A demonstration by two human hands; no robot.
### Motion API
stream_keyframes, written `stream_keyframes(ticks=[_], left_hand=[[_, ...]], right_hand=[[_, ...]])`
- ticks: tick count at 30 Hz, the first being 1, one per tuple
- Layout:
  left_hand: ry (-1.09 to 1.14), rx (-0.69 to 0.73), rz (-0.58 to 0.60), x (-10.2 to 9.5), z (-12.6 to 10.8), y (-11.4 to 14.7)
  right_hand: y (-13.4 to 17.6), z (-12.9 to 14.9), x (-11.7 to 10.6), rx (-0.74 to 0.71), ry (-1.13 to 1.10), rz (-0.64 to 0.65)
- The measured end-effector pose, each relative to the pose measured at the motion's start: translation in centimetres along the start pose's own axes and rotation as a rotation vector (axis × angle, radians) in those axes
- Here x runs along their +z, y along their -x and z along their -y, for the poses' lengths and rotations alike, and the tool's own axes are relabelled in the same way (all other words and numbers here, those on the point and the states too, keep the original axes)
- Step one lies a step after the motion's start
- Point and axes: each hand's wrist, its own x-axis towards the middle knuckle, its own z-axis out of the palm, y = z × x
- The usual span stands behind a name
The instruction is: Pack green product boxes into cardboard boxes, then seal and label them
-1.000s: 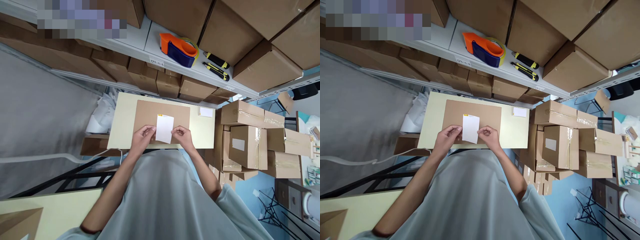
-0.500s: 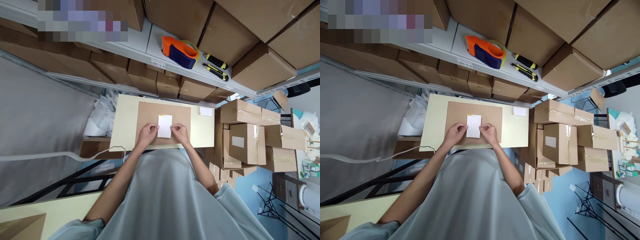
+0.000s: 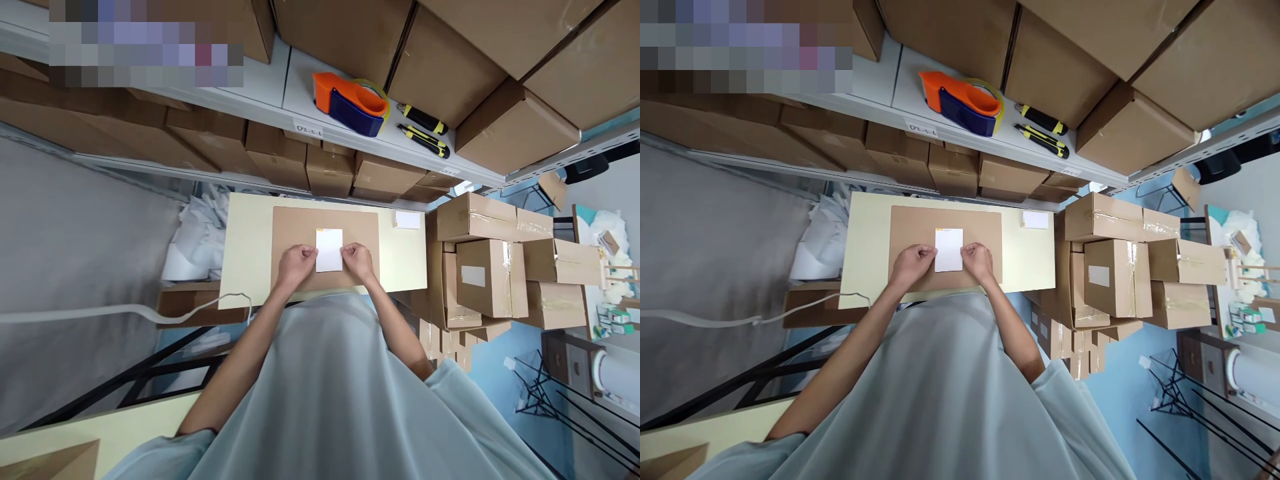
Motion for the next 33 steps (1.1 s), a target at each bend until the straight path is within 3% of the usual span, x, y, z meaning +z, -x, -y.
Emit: stream_keyframes(ticks=[7,33], left_hand=[[-0.072,0.005,-0.022,0.3,-0.4,-0.3],[-0.22,0.029,-0.036,0.8,-1.0,-0.5]], right_hand=[[-0.5,0.7,-0.3,0.022,0.091,0.047],[-1.2,1.2,0.8,0.03,0.253,0.012]])
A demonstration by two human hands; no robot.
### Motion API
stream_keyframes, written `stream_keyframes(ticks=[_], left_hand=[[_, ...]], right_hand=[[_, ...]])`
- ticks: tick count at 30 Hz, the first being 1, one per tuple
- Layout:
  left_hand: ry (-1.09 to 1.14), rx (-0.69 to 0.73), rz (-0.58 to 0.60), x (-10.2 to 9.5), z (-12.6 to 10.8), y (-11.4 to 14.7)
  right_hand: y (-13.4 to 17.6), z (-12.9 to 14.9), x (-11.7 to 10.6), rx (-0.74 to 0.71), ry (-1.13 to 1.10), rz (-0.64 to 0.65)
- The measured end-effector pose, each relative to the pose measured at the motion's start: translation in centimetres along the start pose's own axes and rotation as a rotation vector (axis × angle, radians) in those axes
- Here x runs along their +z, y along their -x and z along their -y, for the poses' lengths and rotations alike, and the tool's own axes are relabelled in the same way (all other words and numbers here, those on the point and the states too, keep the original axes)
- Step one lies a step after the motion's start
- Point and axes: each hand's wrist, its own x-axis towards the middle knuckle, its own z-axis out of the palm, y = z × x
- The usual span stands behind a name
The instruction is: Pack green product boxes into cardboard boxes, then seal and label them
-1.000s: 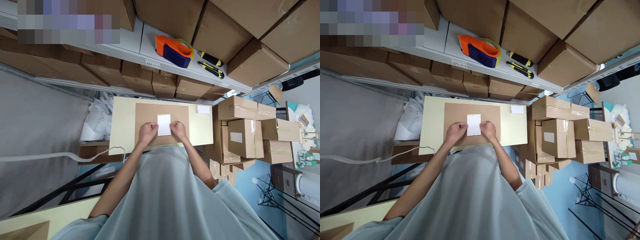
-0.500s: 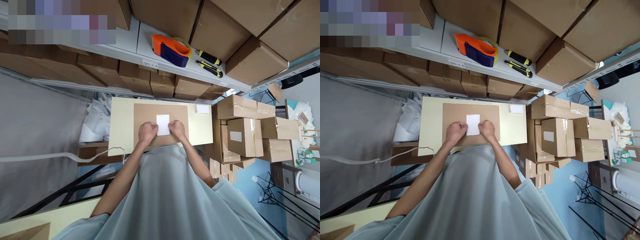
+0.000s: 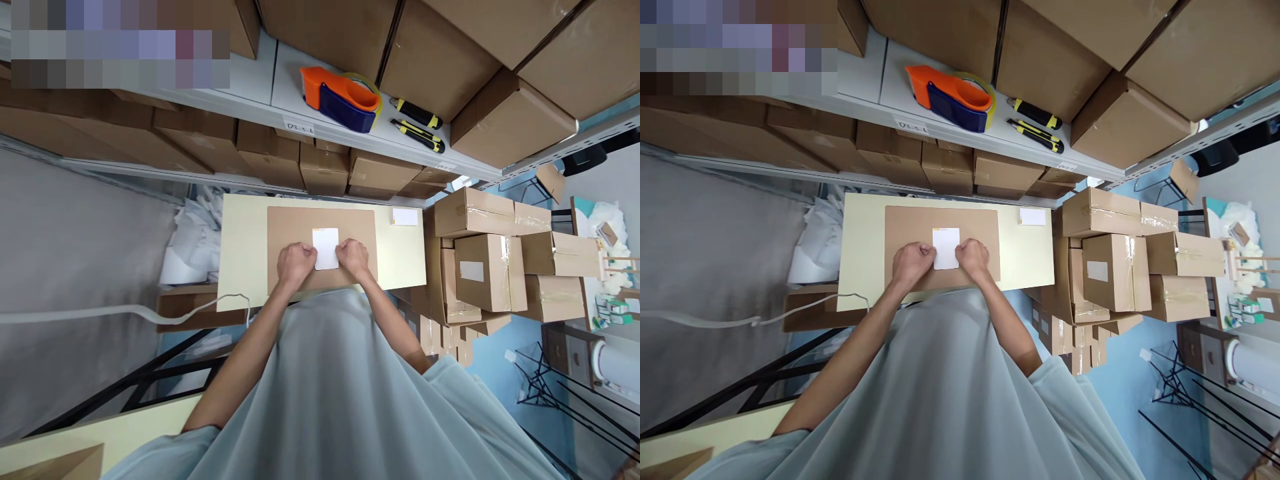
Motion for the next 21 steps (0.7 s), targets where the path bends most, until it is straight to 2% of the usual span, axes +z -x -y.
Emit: stream_keyframes(ticks=[16,19,21], left_hand=[[0.024,0.086,-0.016,-0.4,0.5,0.7],[0.025,0.132,-0.049,-0.6,1.7,1.3],[0.016,0.238,-0.107,-0.8,2.9,1.8]], right_hand=[[0.2,-0.5,0.5,-0.067,0.081,-0.016],[0.8,-1.4,0.3,-0.136,0.133,-0.04],[1.3,-2.4,0.2,-0.239,0.145,-0.075]])
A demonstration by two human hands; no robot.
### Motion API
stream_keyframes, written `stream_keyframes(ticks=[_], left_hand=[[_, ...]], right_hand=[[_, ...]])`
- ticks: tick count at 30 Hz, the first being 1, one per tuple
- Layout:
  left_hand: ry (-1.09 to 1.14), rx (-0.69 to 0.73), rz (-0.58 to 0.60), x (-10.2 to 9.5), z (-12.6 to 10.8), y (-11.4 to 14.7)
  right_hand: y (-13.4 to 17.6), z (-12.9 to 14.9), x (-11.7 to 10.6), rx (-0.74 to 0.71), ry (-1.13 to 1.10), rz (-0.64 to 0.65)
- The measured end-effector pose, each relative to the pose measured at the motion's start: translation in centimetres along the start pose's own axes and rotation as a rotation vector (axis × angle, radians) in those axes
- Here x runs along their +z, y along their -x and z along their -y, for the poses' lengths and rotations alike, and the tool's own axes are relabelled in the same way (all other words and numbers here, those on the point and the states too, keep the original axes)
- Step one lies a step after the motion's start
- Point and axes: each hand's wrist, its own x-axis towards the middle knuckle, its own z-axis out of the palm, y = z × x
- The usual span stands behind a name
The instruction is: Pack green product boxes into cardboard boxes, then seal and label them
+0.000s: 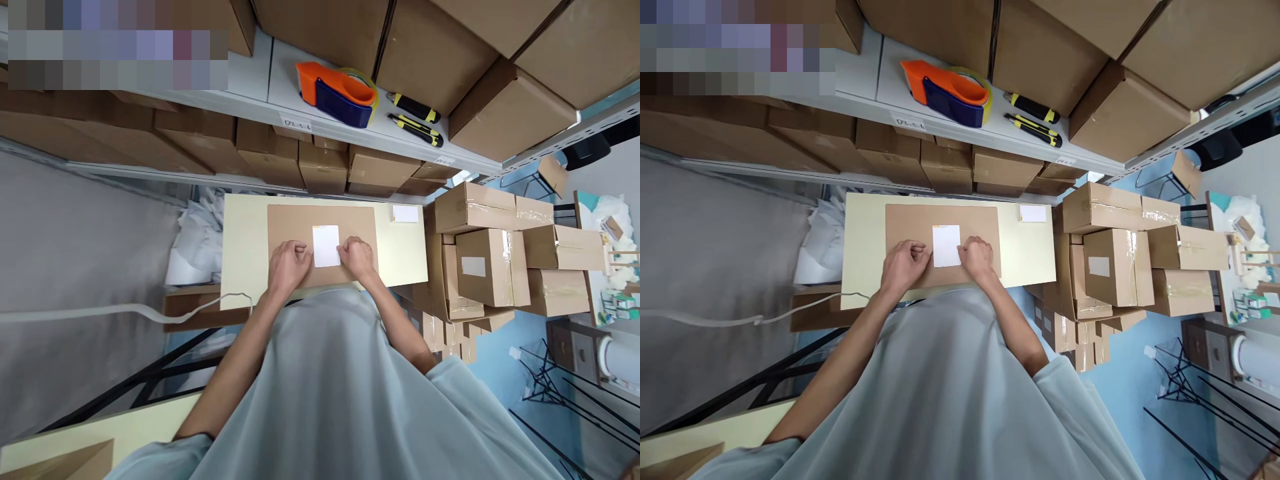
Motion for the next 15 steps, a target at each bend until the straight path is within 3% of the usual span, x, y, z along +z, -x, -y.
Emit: stream_keyframes(ticks=[5,11,15], left_hand=[[-0.075,0.304,-0.019,0.0,1.1,0.9],[-0.191,0.439,0.085,1.7,0.3,-0.5],[-0.21,0.502,0.138,2.9,1.0,-1.3]], right_hand=[[1.3,-2.4,0.6,-0.281,0.041,-0.116],[-0.5,-2.4,2.7,-0.442,0.128,-0.093],[-1.7,-2.0,4.1,-0.501,0.133,-0.077]])
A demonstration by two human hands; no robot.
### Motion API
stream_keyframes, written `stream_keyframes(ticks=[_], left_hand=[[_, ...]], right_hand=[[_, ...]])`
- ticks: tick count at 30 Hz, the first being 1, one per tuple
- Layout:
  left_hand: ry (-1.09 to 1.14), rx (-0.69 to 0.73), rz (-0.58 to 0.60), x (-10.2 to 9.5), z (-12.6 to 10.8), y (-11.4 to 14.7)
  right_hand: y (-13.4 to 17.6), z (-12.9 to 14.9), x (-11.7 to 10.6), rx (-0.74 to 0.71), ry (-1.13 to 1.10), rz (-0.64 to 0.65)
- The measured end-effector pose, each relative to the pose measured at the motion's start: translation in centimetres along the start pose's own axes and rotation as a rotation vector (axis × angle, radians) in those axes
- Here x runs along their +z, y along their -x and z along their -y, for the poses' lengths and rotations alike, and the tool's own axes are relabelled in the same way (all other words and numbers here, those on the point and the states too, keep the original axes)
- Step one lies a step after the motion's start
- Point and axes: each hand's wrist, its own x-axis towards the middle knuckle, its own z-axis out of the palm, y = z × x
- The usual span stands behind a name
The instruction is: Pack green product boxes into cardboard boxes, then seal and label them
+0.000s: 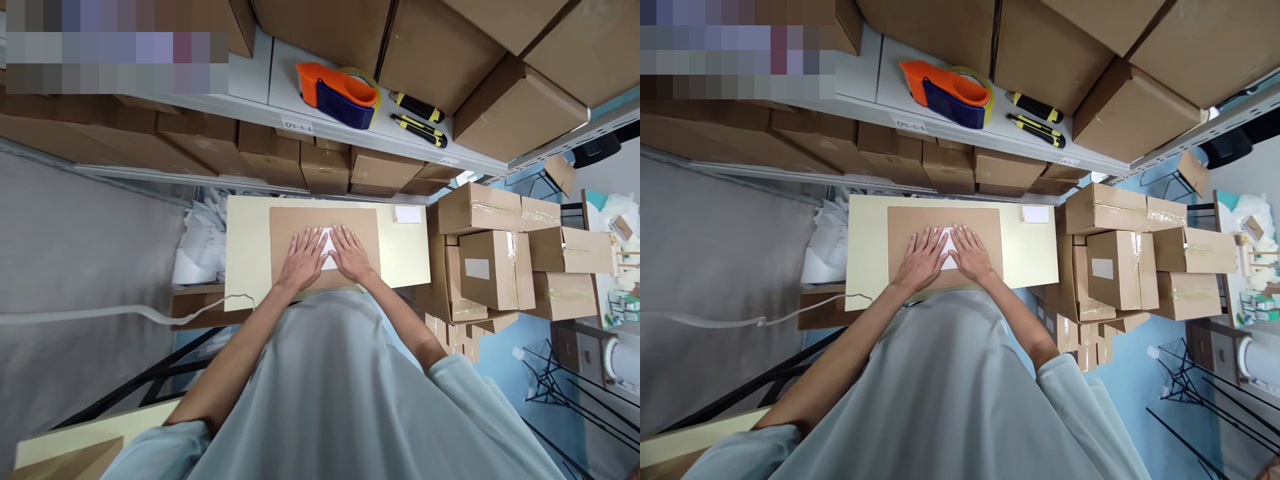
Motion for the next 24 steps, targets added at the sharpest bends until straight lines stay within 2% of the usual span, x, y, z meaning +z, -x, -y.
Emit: stream_keyframes(ticks=[7,18,24], left_hand=[[-0.023,0.02,-0.025,1.1,0.8,0.2],[-0.034,0.053,-0.028,0.5,1.7,-1.3],[-0.041,0.072,0.018,0.3,1.8,0.3]], right_hand=[[-0.2,-0.4,1.1,-0.017,0.025,-0.004],[-1.6,-0.7,0.8,-0.011,0.046,-0.023],[-0.2,-0.7,0.4,-0.023,0.094,0.015]])
